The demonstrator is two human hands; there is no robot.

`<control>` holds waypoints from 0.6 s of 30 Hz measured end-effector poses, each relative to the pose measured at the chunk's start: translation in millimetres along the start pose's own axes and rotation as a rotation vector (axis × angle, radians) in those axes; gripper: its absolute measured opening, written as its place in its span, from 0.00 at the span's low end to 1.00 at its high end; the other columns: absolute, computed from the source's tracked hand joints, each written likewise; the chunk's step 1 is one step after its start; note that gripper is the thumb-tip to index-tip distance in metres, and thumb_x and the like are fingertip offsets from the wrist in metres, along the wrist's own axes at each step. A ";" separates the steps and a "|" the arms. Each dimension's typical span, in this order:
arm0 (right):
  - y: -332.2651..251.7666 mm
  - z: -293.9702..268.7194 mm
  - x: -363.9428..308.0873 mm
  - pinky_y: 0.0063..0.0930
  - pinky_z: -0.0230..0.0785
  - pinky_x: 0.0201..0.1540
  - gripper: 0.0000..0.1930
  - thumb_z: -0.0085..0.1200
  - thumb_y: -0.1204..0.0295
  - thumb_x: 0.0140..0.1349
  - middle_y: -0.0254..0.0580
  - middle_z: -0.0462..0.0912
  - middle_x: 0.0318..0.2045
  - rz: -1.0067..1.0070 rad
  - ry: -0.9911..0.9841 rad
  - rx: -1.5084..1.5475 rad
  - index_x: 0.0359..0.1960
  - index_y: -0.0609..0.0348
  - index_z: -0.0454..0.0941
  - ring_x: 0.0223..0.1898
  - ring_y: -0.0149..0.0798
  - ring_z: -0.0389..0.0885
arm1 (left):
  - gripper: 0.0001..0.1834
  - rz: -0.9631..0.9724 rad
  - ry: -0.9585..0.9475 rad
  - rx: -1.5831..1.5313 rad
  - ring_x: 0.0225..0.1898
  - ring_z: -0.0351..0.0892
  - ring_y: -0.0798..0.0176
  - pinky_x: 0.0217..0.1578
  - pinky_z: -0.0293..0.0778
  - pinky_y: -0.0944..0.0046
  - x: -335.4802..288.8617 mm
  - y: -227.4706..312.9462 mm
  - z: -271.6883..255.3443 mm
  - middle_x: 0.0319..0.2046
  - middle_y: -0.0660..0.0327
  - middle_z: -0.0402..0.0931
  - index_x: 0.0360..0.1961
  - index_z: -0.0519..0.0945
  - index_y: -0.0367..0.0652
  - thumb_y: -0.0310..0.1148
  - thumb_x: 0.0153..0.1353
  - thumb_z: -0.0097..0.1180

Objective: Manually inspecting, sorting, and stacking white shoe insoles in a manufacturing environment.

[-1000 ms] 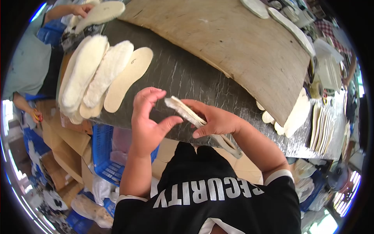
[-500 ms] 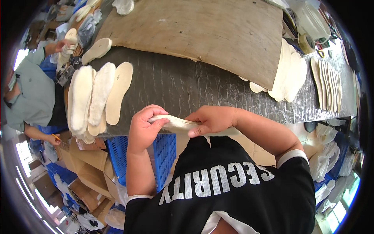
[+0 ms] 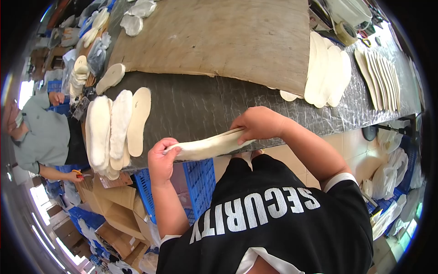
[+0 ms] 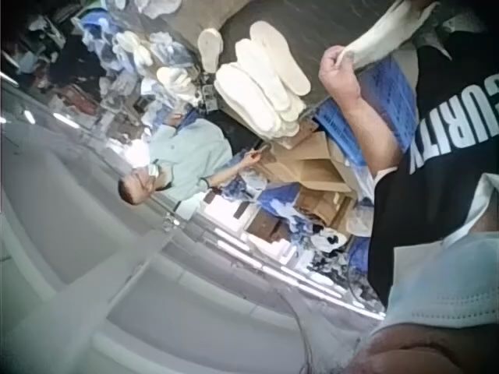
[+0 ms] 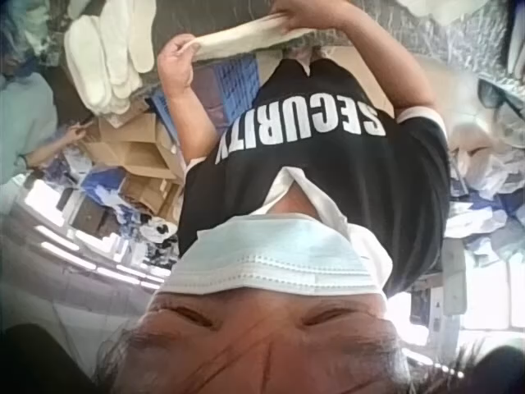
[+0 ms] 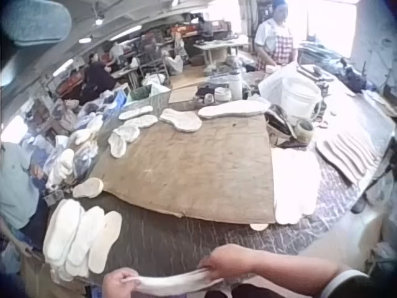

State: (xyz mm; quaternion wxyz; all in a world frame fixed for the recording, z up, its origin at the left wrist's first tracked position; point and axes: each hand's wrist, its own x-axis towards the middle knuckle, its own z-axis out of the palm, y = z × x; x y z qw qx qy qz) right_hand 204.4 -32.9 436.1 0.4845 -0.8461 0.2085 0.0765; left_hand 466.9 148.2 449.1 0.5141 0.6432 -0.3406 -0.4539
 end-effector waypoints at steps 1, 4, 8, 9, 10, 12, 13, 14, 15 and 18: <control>-5.2 -5.1 -3.9 0.37 0.71 0.46 0.20 0.61 0.57 0.50 0.45 0.83 0.36 0.071 -0.020 0.045 0.43 0.53 0.82 0.42 0.47 0.80 | 0.06 0.004 0.005 0.002 0.36 0.71 0.71 0.39 0.67 0.73 0.1 -3.9 -4.6 0.35 0.62 0.75 0.31 0.78 0.33 0.18 0.51 0.62; -1.8 6.1 -6.1 0.36 0.72 0.44 0.19 0.60 0.57 0.51 0.44 0.84 0.33 0.052 0.096 0.082 0.41 0.53 0.82 0.39 0.47 0.81 | 0.07 0.025 -0.013 -0.014 0.37 0.71 0.69 0.42 0.67 0.70 -2.9 -12.4 -9.3 0.37 0.60 0.74 0.33 0.77 0.34 0.19 0.53 0.61; -1.3 16.6 -4.3 0.38 0.72 0.40 0.15 0.57 0.58 0.54 0.43 0.84 0.30 0.027 0.189 0.084 0.38 0.52 0.83 0.35 0.46 0.82 | 0.07 0.020 -0.015 -0.052 0.38 0.72 0.69 0.42 0.67 0.70 -2.3 -17.8 -8.1 0.38 0.60 0.75 0.34 0.78 0.34 0.19 0.53 0.62; 0.1 20.3 -2.9 0.38 0.72 0.39 0.13 0.56 0.59 0.55 0.43 0.84 0.29 0.032 0.244 0.046 0.36 0.52 0.83 0.34 0.46 0.82 | 0.07 -0.006 -0.004 -0.083 0.37 0.72 0.69 0.42 0.68 0.70 -1.8 -20.1 -8.0 0.37 0.61 0.75 0.34 0.78 0.35 0.20 0.53 0.62; 1.8 23.2 -1.8 0.39 0.72 0.37 0.12 0.54 0.60 0.57 0.42 0.83 0.29 0.035 0.298 0.007 0.34 0.52 0.83 0.32 0.46 0.82 | 0.07 -0.031 0.008 -0.115 0.37 0.73 0.69 0.42 0.69 0.70 -1.3 -22.8 -7.7 0.37 0.61 0.76 0.35 0.78 0.35 0.21 0.54 0.62; 6.3 25.9 -1.1 0.40 0.72 0.36 0.11 0.53 0.60 0.58 0.43 0.83 0.28 0.038 0.321 -0.002 0.34 0.51 0.83 0.31 0.47 0.81 | 0.07 -0.083 0.013 -0.141 0.37 0.73 0.70 0.41 0.69 0.70 1.2 -29.9 -5.4 0.35 0.62 0.77 0.36 0.78 0.35 0.21 0.55 0.61; 8.3 26.8 0.4 0.41 0.72 0.35 0.11 0.52 0.60 0.58 0.44 0.83 0.27 0.033 0.340 -0.012 0.34 0.51 0.83 0.30 0.48 0.81 | 0.06 -0.133 0.027 -0.167 0.37 0.74 0.71 0.41 0.70 0.71 2.2 -33.2 -5.2 0.34 0.63 0.77 0.36 0.78 0.35 0.22 0.56 0.60; 11.8 28.0 2.7 0.41 0.72 0.35 0.11 0.52 0.60 0.58 0.44 0.83 0.27 0.032 0.342 -0.010 0.34 0.51 0.83 0.30 0.48 0.81 | 0.06 -0.133 0.026 -0.164 0.37 0.74 0.71 0.41 0.70 0.71 3.7 -37.8 -4.2 0.34 0.63 0.77 0.36 0.78 0.35 0.22 0.56 0.60; 16.3 29.6 5.7 0.41 0.72 0.37 0.12 0.53 0.59 0.58 0.43 0.83 0.29 0.101 0.347 -0.022 0.35 0.51 0.82 0.32 0.48 0.81 | 0.06 -0.176 0.062 -0.145 0.36 0.74 0.71 0.41 0.70 0.71 5.7 -44.1 -2.9 0.33 0.65 0.77 0.37 0.78 0.35 0.24 0.58 0.59; 34.4 50.9 9.3 0.43 0.68 0.46 0.19 0.52 0.54 0.57 0.43 0.81 0.40 0.074 0.497 -0.228 0.43 0.52 0.80 0.42 0.47 0.79 | 0.11 -0.251 0.146 -0.032 0.41 0.75 0.63 0.46 0.70 0.65 11.7 -68.2 -6.7 0.39 0.58 0.77 0.43 0.77 0.34 0.28 0.62 0.55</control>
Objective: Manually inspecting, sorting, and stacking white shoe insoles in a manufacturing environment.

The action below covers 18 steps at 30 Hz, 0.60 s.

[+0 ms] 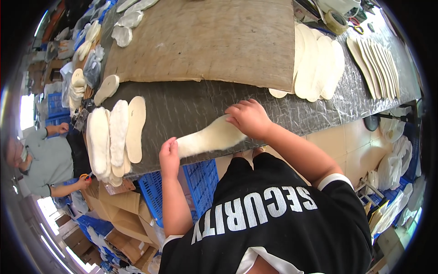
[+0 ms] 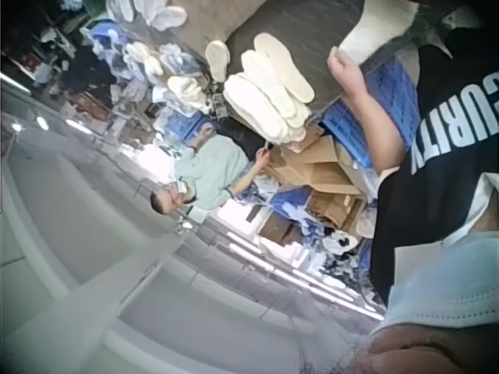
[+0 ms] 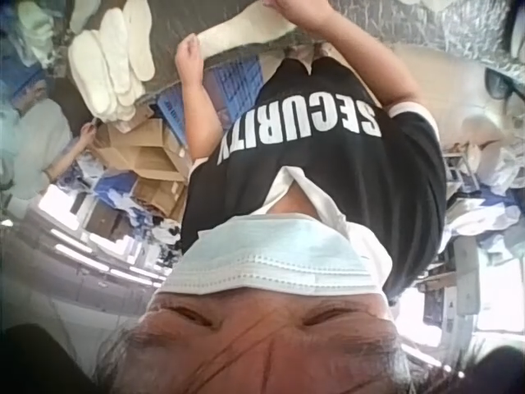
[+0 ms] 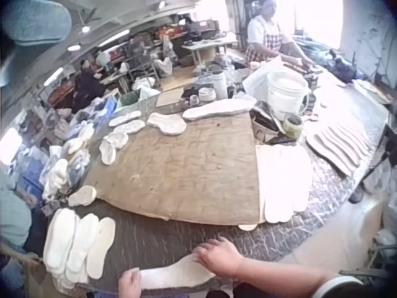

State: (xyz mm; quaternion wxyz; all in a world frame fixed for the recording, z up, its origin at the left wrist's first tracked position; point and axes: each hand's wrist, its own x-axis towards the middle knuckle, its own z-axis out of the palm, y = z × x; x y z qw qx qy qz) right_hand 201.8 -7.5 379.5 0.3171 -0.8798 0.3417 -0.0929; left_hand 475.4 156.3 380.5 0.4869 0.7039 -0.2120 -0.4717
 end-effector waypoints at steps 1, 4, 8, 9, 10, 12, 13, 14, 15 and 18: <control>5.1 5.9 -3.1 0.45 0.65 0.53 0.24 0.52 0.51 0.56 0.44 0.79 0.49 -0.114 0.160 -0.163 0.49 0.53 0.77 0.51 0.46 0.76 | 0.14 0.351 0.124 0.618 0.46 0.72 0.57 0.50 0.67 0.59 0.4 0.6 11.5 0.45 0.53 0.74 0.47 0.75 0.34 0.29 0.61 0.54; -10.8 15.9 -18.3 0.52 0.46 0.66 0.38 0.50 0.42 0.53 0.43 0.62 0.65 -0.257 0.138 -0.316 0.60 0.56 0.68 0.67 0.45 0.57 | 0.31 0.762 -0.019 1.239 0.67 0.53 0.44 0.65 0.47 0.44 -7.5 12.9 57.5 0.65 0.47 0.57 0.61 0.63 0.35 0.42 0.60 0.52; -17.2 40.1 -18.5 0.55 0.30 0.70 0.53 0.46 0.32 0.45 0.45 0.50 0.70 -0.292 -0.030 -0.296 0.66 0.61 0.57 0.72 0.45 0.42 | 0.49 0.777 -0.292 1.432 0.71 0.44 0.48 0.66 0.36 0.38 -2.3 -2.9 94.6 0.69 0.54 0.50 0.66 0.58 0.37 0.63 0.52 0.50; -15.0 43.4 -18.2 0.55 0.30 0.70 0.53 0.46 0.32 0.45 0.45 0.50 0.70 -0.285 -0.030 -0.295 0.66 0.61 0.57 0.72 0.45 0.42 | 0.49 0.779 -0.300 1.431 0.71 0.44 0.48 0.66 0.36 0.38 1.2 -5.4 94.3 0.69 0.54 0.50 0.66 0.58 0.37 0.63 0.52 0.50; -15.2 43.2 -18.7 0.54 0.30 0.70 0.54 0.47 0.32 0.45 0.47 0.51 0.70 -0.257 -0.085 -0.303 0.66 0.62 0.56 0.72 0.46 0.42 | 0.50 0.756 -0.313 1.464 0.71 0.43 0.49 0.66 0.36 0.37 0.9 -8.6 92.4 0.69 0.56 0.50 0.66 0.58 0.37 0.64 0.50 0.50; -10.7 43.3 -17.9 0.54 0.30 0.70 0.55 0.48 0.33 0.44 0.48 0.51 0.69 -0.228 -0.142 -0.306 0.66 0.63 0.56 0.72 0.47 0.42 | 0.51 0.730 -0.328 1.499 0.71 0.43 0.50 0.65 0.36 0.36 4.2 -12.5 94.0 0.69 0.57 0.50 0.66 0.57 0.37 0.65 0.49 0.50; -9.1 43.3 -15.2 0.54 0.31 0.69 0.55 0.49 0.33 0.44 0.49 0.52 0.69 -0.234 -0.115 -0.278 0.66 0.64 0.56 0.72 0.47 0.43 | 0.52 0.730 -0.329 1.469 0.71 0.44 0.50 0.65 0.36 0.35 6.5 -10.4 95.1 0.69 0.57 0.50 0.66 0.57 0.37 0.65 0.48 0.51; -9.3 43.0 -13.2 0.54 0.32 0.69 0.55 0.49 0.33 0.44 0.49 0.52 0.69 -0.244 -0.088 -0.250 0.66 0.64 0.56 0.72 0.48 0.44 | 0.52 0.730 -0.325 1.441 0.70 0.45 0.50 0.65 0.35 0.34 7.8 -7.0 95.8 0.69 0.57 0.50 0.66 0.57 0.37 0.64 0.48 0.52; -10.7 42.1 -16.9 0.54 0.32 0.69 0.55 0.49 0.33 0.44 0.49 0.52 0.69 -0.257 -0.085 -0.246 0.66 0.64 0.56 0.72 0.48 0.44 | 0.50 0.718 -0.338 1.409 0.70 0.46 0.49 0.65 0.37 0.37 5.9 -2.3 97.8 0.69 0.57 0.50 0.66 0.57 0.37 0.59 0.48 0.57; -9.7 37.2 -22.6 0.54 0.32 0.69 0.52 0.50 0.35 0.45 0.49 0.52 0.69 -0.015 0.083 -0.161 0.65 0.63 0.58 0.71 0.47 0.44 | 0.50 0.663 -0.349 1.206 0.71 0.44 0.50 0.67 0.40 0.41 5.6 -1.6 82.9 0.69 0.55 0.48 0.66 0.57 0.37 0.51 0.47 0.63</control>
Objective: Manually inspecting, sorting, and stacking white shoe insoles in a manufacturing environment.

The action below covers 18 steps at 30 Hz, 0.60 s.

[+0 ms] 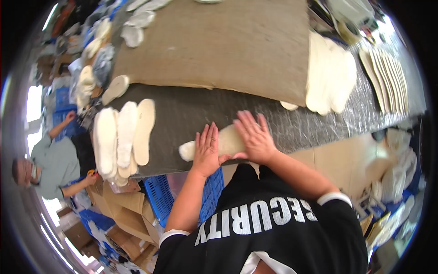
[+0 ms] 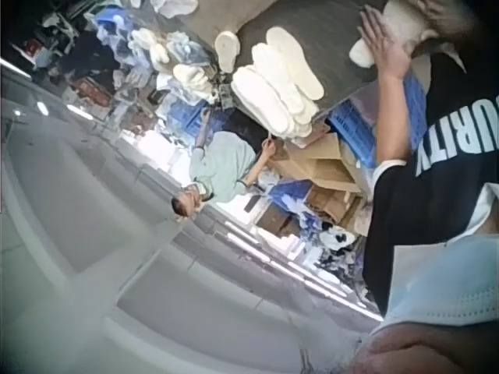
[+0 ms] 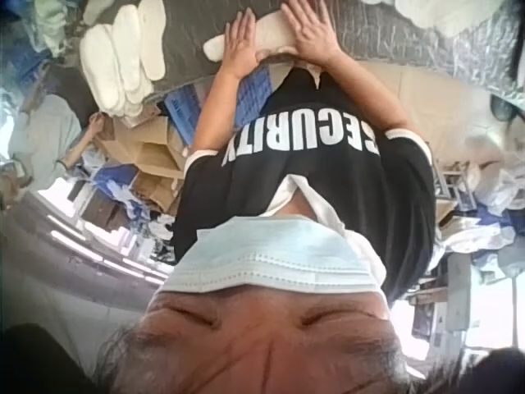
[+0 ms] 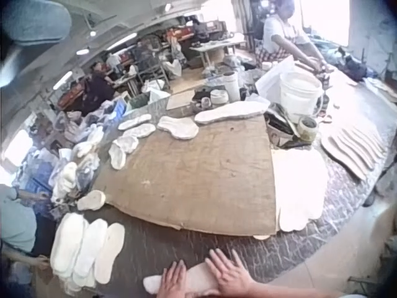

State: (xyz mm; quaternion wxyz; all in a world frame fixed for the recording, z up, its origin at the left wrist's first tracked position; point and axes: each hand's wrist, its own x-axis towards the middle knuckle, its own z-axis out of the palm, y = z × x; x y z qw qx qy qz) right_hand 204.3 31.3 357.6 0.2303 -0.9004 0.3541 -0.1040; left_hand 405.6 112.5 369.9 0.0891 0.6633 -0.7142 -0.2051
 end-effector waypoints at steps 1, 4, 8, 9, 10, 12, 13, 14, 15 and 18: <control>6.2 -0.4 -1.2 0.55 0.32 0.69 0.51 0.51 0.36 0.46 0.50 0.52 0.69 0.020 -0.045 -0.094 0.65 0.63 0.58 0.71 0.47 0.44 | 0.45 -0.029 0.099 0.002 0.66 0.54 0.49 0.64 0.50 0.47 4.7 5.6 -2.7 0.65 0.53 0.58 0.61 0.64 0.37 0.44 0.44 0.67; 9.9 0.1 -0.2 0.56 0.33 0.69 0.45 0.55 0.44 0.49 0.51 0.52 0.68 0.055 -0.049 -0.054 0.64 0.61 0.60 0.71 0.49 0.45 | 0.38 -0.152 0.063 -0.029 0.57 0.63 0.47 0.58 0.60 0.51 -0.1 1.2 -16.9 0.55 0.51 0.67 0.55 0.71 0.37 0.40 0.41 0.69; 21.7 1.2 -0.2 0.48 0.52 0.63 0.33 0.61 0.68 0.49 0.53 0.69 0.55 0.166 0.149 0.225 0.59 0.63 0.67 0.60 0.53 0.63 | 0.27 -0.208 0.098 0.007 0.47 0.71 0.49 0.47 0.67 0.53 -4.8 -0.2 -21.1 0.38 0.56 0.74 0.40 0.77 0.40 0.43 0.39 0.71; 21.3 -1.3 1.0 0.45 0.58 0.59 0.31 0.61 0.71 0.48 0.53 0.71 0.51 0.166 0.154 0.285 0.57 0.64 0.68 0.55 0.53 0.67 | 0.27 -0.229 0.124 0.015 0.47 0.71 0.49 0.47 0.67 0.53 -7.6 0.6 -23.5 0.38 0.56 0.74 0.40 0.77 0.40 0.43 0.39 0.71; 20.3 -8.7 3.4 0.42 0.63 0.55 0.30 0.60 0.73 0.48 0.53 0.73 0.46 0.176 0.159 0.337 0.56 0.65 0.68 0.50 0.53 0.70 | 0.25 -0.292 0.048 -0.066 0.44 0.73 0.49 0.44 0.69 0.53 -6.4 5.4 -28.9 0.37 0.57 0.74 0.38 0.77 0.41 0.42 0.40 0.70; 21.9 -16.8 10.8 0.33 0.70 0.42 0.20 0.60 0.76 0.49 0.52 0.75 0.39 0.270 0.042 0.538 0.45 0.67 0.76 0.39 0.47 0.76 | 0.23 -0.370 -0.003 -0.145 0.41 0.75 0.49 0.41 0.71 0.53 -15.1 4.1 -38.9 0.36 0.57 0.74 0.35 0.77 0.42 0.42 0.40 0.70; 24.7 -21.7 14.6 0.31 0.70 0.39 0.17 0.60 0.77 0.48 0.49 0.76 0.34 0.350 -0.049 0.686 0.42 0.67 0.76 0.36 0.44 0.77 | 0.21 -0.301 0.007 -0.150 0.39 0.76 0.49 0.38 0.72 0.52 -20.9 1.9 -42.2 0.36 0.57 0.74 0.34 0.76 0.43 0.41 0.41 0.69; 24.6 -26.0 19.4 0.28 0.69 0.36 0.15 0.61 0.78 0.47 0.46 0.77 0.30 0.431 -0.143 0.832 0.38 0.68 0.77 0.32 0.41 0.77 | 0.18 -0.233 0.017 -0.152 0.37 0.77 0.49 0.36 0.72 0.52 -27.3 -1.4 -46.0 0.35 0.56 0.75 0.32 0.76 0.44 0.39 0.43 0.68; 21.4 -27.1 22.7 0.24 0.68 0.33 0.13 0.62 0.80 0.44 0.40 0.78 0.24 0.406 -0.104 0.835 0.34 0.67 0.77 0.29 0.35 0.77 | 0.14 -0.222 -0.049 -0.189 0.37 0.77 0.50 0.36 0.73 0.52 -35.8 -8.0 -52.5 0.33 0.56 0.76 0.31 0.77 0.43 0.36 0.46 0.64; 2.4 -39.5 38.2 0.26 0.68 0.33 0.14 0.62 0.83 0.42 0.41 0.79 0.27 0.123 0.043 0.707 0.34 0.64 0.78 0.30 0.37 0.77 | 0.10 -0.221 -0.119 -0.172 0.37 0.78 0.51 0.35 0.73 0.52 -61.6 -25.2 -72.4 0.32 0.55 0.77 0.32 0.78 0.42 0.33 0.47 0.61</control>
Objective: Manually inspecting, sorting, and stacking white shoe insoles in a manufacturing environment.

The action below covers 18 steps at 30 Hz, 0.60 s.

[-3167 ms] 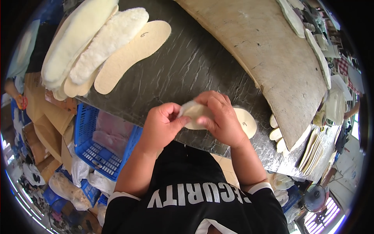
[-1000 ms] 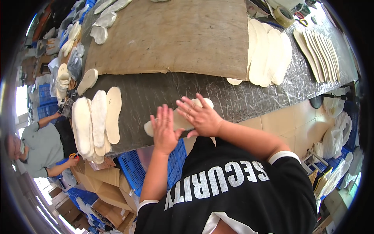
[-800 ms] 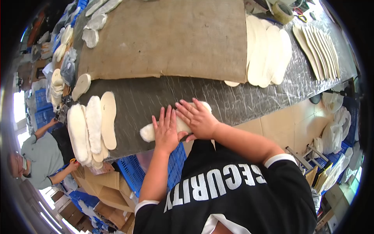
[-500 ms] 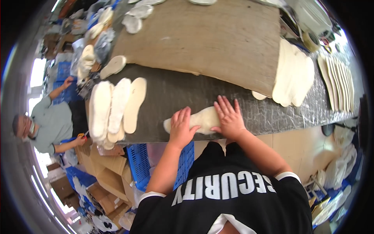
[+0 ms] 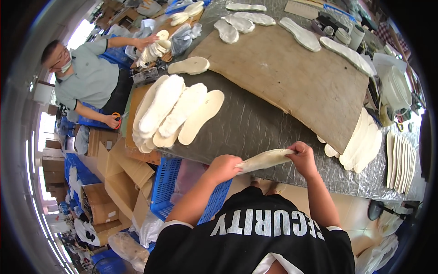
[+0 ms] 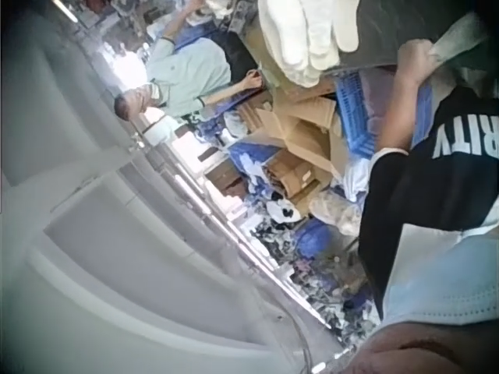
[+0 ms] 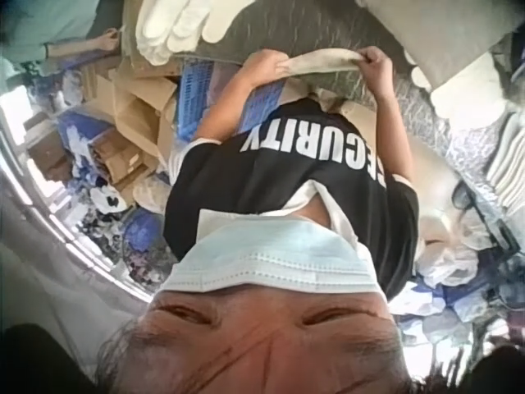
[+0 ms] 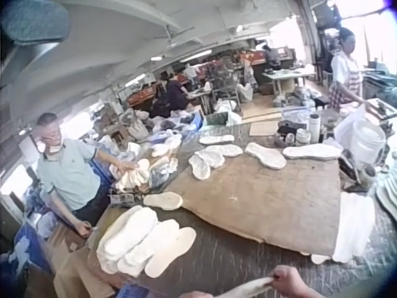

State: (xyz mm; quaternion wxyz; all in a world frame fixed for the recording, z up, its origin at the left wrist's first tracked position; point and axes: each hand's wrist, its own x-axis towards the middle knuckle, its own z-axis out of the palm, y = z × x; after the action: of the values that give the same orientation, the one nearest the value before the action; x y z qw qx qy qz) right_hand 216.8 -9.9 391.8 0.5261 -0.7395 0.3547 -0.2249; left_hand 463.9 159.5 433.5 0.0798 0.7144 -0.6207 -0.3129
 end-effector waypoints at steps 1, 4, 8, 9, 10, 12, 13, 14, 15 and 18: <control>-7.4 5.4 5.2 0.28 0.70 0.35 0.14 0.63 0.83 0.41 0.40 0.79 0.29 -0.136 0.047 -0.005 0.33 0.62 0.79 0.32 0.40 0.78 | 0.09 0.066 0.216 0.028 0.36 0.78 0.50 0.34 0.73 0.52 -7.5 -5.0 -9.5 0.32 0.56 0.77 0.31 0.79 0.42 0.30 0.47 0.59; -60.2 15.3 16.5 0.33 0.70 0.48 0.19 0.64 0.80 0.44 0.47 0.77 0.46 -0.241 0.217 -0.048 0.41 0.62 0.76 0.46 0.45 0.77 | 0.11 0.062 0.677 0.161 0.37 0.76 0.50 0.35 0.72 0.53 -25.8 -19.6 -62.0 0.33 0.58 0.76 0.34 0.81 0.43 0.24 0.47 0.55; -60.6 14.4 20.4 0.38 0.66 0.55 0.21 0.64 0.76 0.47 0.50 0.74 0.51 -0.230 0.141 -0.062 0.45 0.60 0.74 0.53 0.52 0.72 | 0.15 -0.122 0.986 0.670 0.43 0.71 0.53 0.42 0.69 0.56 -26.0 -76.5 -105.9 0.38 0.60 0.74 0.39 0.81 0.45 0.26 0.46 0.60; -57.5 12.6 16.2 0.38 0.67 0.54 0.20 0.63 0.76 0.48 0.49 0.74 0.50 -0.245 0.115 -0.118 0.45 0.60 0.75 0.52 0.52 0.72 | 0.15 -0.096 0.990 0.653 0.43 0.71 0.53 0.42 0.69 0.56 -21.1 -92.8 -104.6 0.38 0.60 0.74 0.39 0.81 0.45 0.26 0.46 0.60; -55.2 9.7 10.9 0.38 0.67 0.54 0.19 0.63 0.76 0.49 0.49 0.74 0.50 -0.258 0.091 -0.174 0.45 0.60 0.75 0.52 0.53 0.73 | 0.15 -0.156 0.876 0.671 0.44 0.70 0.52 0.45 0.67 0.54 -15.5 -107.4 -100.6 0.39 0.59 0.73 0.39 0.81 0.45 0.27 0.46 0.62; -53.0 4.5 -1.1 0.38 0.68 0.53 0.16 0.62 0.76 0.50 0.49 0.75 0.49 -0.238 0.142 -0.199 0.43 0.60 0.76 0.51 0.52 0.74 | 0.16 -0.184 0.768 0.683 0.46 0.69 0.52 0.47 0.65 0.52 -6.9 -124.1 -92.7 0.41 0.58 0.73 0.39 0.80 0.45 0.29 0.46 0.64; -46.7 -1.3 -8.7 0.37 0.69 0.52 0.15 0.61 0.77 0.50 0.48 0.76 0.47 -0.188 0.175 -0.206 0.41 0.60 0.77 0.50 0.51 0.75 | 0.16 -0.255 0.757 0.611 0.47 0.68 0.51 0.48 0.64 0.51 2.1 -129.1 -84.1 0.42 0.58 0.72 0.39 0.80 0.45 0.30 0.46 0.64; -44.2 -7.6 -16.4 0.37 0.70 0.51 0.14 0.61 0.78 0.50 0.48 0.78 0.45 -0.133 0.212 -0.212 0.40 0.60 0.78 0.48 0.50 0.76 | 0.16 -0.321 0.736 0.540 0.49 0.67 0.51 0.49 0.62 0.49 11.3 -126.8 -81.0 0.43 0.57 0.72 0.39 0.80 0.45 0.31 0.46 0.64; -45.7 -14.6 -23.3 0.35 0.71 0.48 0.10 0.60 0.79 0.50 0.47 0.80 0.40 -0.087 0.313 -0.186 0.36 0.62 0.79 0.45 0.49 0.78 | 0.16 -0.318 0.759 0.522 0.48 0.67 0.51 0.48 0.63 0.50 21.5 -125.0 -80.5 0.42 0.57 0.72 0.39 0.80 0.45 0.31 0.47 0.64; -36.1 -41.1 -52.3 0.27 0.71 0.39 0.04 0.57 0.80 0.53 0.44 0.81 0.31 0.013 0.657 -0.190 0.31 0.64 0.79 0.33 0.40 0.80 | 0.15 -0.173 0.855 0.487 0.46 0.68 0.50 0.45 0.65 0.49 50.6 -105.2 -86.4 0.39 0.57 0.72 0.39 0.80 0.44 0.32 0.48 0.64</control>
State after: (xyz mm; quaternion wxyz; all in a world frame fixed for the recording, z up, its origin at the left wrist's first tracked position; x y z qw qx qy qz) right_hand 164.3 11.5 442.0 0.3141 -0.6711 0.5292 -0.4135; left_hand 600.8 111.2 431.5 0.1318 0.8255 -0.5261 0.1564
